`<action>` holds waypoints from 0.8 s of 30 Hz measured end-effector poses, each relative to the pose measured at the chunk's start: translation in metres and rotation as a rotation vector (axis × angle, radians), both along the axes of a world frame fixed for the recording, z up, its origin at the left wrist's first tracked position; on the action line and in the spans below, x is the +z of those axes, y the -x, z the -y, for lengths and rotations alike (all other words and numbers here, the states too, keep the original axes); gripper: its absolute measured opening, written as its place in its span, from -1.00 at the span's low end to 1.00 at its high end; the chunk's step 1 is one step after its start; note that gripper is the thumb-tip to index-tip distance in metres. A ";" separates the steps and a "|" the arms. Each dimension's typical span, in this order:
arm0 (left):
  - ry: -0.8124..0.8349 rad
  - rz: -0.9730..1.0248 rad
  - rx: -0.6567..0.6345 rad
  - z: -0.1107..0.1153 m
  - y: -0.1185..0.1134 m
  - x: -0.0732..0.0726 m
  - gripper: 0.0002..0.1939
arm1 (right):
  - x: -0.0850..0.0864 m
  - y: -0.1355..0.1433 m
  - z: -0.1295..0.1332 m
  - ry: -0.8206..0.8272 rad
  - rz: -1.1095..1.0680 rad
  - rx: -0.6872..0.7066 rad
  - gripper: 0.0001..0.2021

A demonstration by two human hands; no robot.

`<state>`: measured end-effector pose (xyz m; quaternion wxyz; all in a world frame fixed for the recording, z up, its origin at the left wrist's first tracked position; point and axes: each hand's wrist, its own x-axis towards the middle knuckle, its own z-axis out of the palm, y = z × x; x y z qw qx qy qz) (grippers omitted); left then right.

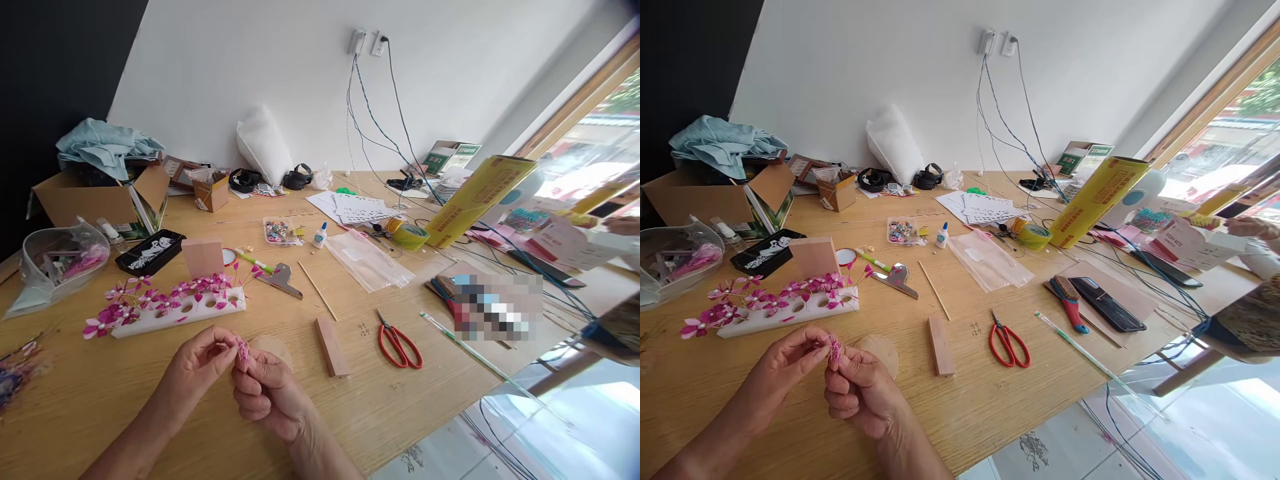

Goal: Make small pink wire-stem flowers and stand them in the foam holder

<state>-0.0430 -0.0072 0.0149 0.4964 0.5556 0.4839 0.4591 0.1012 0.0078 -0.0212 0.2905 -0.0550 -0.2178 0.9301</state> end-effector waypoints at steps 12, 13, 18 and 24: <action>-0.170 -0.199 0.288 0.008 0.015 -0.007 -0.94 | 0.014 0.001 0.004 -0.556 0.804 -0.494 -0.76; -0.161 -0.191 0.283 0.009 0.011 -0.006 -0.93 | 0.016 0.001 0.004 -0.638 0.892 -0.531 -0.78; 0.055 -0.013 0.168 0.008 -0.005 -0.006 -0.82 | 0.027 0.002 0.010 -1.000 1.207 -0.653 -0.85; 0.091 0.074 0.148 0.005 -0.004 -0.007 -0.82 | 0.025 0.000 0.013 -0.974 1.171 -0.653 -0.89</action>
